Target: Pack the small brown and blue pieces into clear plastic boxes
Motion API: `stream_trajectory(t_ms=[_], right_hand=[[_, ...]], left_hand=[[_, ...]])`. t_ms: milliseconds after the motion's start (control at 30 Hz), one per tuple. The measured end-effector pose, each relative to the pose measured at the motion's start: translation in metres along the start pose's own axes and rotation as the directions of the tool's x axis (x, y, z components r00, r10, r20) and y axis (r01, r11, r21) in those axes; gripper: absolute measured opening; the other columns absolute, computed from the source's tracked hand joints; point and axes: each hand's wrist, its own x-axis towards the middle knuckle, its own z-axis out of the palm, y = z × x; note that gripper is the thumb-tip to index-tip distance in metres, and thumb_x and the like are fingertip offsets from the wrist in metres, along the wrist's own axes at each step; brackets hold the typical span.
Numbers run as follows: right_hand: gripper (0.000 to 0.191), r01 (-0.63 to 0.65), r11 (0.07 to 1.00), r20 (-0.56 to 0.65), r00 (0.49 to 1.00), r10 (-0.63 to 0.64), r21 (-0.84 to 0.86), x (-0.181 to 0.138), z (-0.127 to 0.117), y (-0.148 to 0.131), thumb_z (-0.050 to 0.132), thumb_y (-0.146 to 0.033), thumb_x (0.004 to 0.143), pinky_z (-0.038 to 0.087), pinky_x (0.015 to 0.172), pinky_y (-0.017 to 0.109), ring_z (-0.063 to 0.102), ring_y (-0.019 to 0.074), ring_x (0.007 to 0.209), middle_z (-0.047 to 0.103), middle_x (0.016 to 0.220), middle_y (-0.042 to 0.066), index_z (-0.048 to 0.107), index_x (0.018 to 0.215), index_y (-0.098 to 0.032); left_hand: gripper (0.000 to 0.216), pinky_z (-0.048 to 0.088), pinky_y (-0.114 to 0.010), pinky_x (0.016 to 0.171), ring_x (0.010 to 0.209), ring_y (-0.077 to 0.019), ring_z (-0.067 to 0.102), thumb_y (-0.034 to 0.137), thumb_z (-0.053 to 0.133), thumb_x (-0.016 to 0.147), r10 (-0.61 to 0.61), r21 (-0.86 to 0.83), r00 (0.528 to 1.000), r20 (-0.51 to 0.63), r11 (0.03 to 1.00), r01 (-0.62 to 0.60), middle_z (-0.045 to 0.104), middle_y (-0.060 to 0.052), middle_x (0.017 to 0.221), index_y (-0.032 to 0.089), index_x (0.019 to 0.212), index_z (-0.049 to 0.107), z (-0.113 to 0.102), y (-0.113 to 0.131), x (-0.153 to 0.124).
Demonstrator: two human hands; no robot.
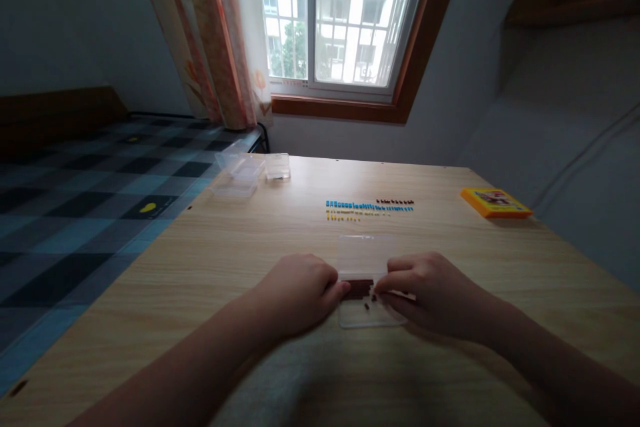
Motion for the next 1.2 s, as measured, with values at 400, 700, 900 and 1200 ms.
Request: stream_trajectory(t_ms=[400,700,900,1200], right_hand=[[0.022,0.026,1.000,0.034,0.999,-0.027,0.006,-0.001,0.003,-0.005,0.053,-0.021,0.092,0.031,0.059,0.026,0.053,0.0108,0.062,0.064,0.073,0.000,0.073,0.085,-0.023],[0.022,0.016,1.000,0.030,0.999,-0.017,0.023,-0.001,0.004,-0.003,0.053,-0.020,0.092,0.032,0.060,0.026,0.055,0.0111,0.064,0.065,0.075,0.000,0.074,0.094,-0.024],[0.020,0.044,0.999,0.041,0.998,-0.044,0.007,-0.001,0.007,-0.002,0.053,-0.018,0.090,0.031,0.060,0.025,0.051,0.0098,0.062,0.062,0.072,-0.001,0.069,0.078,-0.021],[0.018,0.040,0.999,0.035,0.999,-0.041,0.034,-0.001,0.006,0.000,0.054,-0.018,0.089,0.031,0.060,0.025,0.052,0.0099,0.062,0.062,0.073,-0.002,0.071,0.083,-0.022]], left_hand=[[0.043,0.035,-0.030,0.056,0.063,-0.0201,0.061,0.041,0.044,0.096,-0.002,0.008,1.000,0.009,1.000,0.002,0.071,-0.007,0.072,0.019,0.073,0.073,0.000,0.000,0.000],[0.043,0.036,-0.030,0.057,0.063,-0.0202,0.060,0.041,0.043,0.096,-0.005,0.022,1.000,0.020,1.000,0.005,0.072,-0.007,0.072,0.020,0.075,0.074,-0.003,0.002,0.000],[0.043,0.035,-0.030,0.056,0.062,-0.0193,0.060,0.041,0.044,0.096,0.000,0.010,1.000,0.015,1.000,0.000,0.071,-0.007,0.072,0.019,0.074,0.073,0.000,0.000,0.000],[0.042,0.032,-0.029,0.053,0.060,-0.0191,0.059,0.039,0.045,0.096,-0.001,0.024,1.000,0.016,1.000,0.000,0.072,-0.006,0.071,0.019,0.074,0.074,-0.002,0.002,0.000]])
